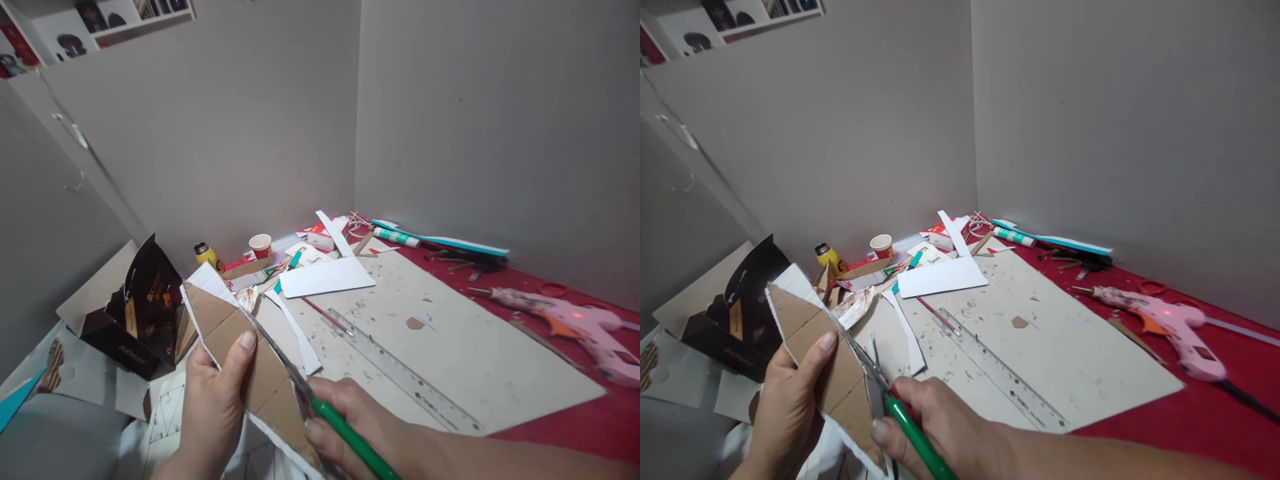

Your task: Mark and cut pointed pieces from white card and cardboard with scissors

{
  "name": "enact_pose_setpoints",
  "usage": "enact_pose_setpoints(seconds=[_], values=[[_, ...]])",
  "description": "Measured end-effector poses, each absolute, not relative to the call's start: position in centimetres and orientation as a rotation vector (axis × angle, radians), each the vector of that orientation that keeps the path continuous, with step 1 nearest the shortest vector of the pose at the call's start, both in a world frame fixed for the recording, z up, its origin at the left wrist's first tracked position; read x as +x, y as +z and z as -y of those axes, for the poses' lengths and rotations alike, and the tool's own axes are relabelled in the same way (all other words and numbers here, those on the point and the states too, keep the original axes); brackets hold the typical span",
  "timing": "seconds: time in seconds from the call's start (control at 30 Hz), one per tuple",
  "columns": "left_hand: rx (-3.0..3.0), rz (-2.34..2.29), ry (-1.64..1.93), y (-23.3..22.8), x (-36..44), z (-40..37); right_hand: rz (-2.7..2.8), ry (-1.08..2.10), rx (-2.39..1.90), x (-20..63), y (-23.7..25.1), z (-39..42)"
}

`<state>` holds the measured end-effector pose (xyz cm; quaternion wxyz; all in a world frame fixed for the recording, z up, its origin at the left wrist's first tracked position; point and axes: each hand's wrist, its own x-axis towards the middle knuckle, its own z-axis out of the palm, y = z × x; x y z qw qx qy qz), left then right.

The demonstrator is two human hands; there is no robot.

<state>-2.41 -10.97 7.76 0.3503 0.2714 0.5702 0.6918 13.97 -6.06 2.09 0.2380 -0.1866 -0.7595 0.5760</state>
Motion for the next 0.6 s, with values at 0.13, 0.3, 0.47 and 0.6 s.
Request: enact_pose_setpoints(seconds=[0.13, 0.3, 0.47, 0.6], values=[[0.694, -1.449, 1.784, 7.8, -2.5, 10.8, 2.068, 1.616, -0.513, 14.0, 2.0, 6.1], [0.712, -1.471, 1.765, 8.1, -2.6, 10.7, 1.979, 1.636, -0.427, 13.6, 1.2, 6.0], [0.709, -1.446, 1.717, 8.4, -1.6, 11.0, 1.999, 1.585, -0.37, 13.6, 1.5, 5.8], [0.694, -1.453, 1.688, 8.3, -1.2, 11.0, 2.049, 1.54, -0.442, 13.9, 1.7, 5.5]])
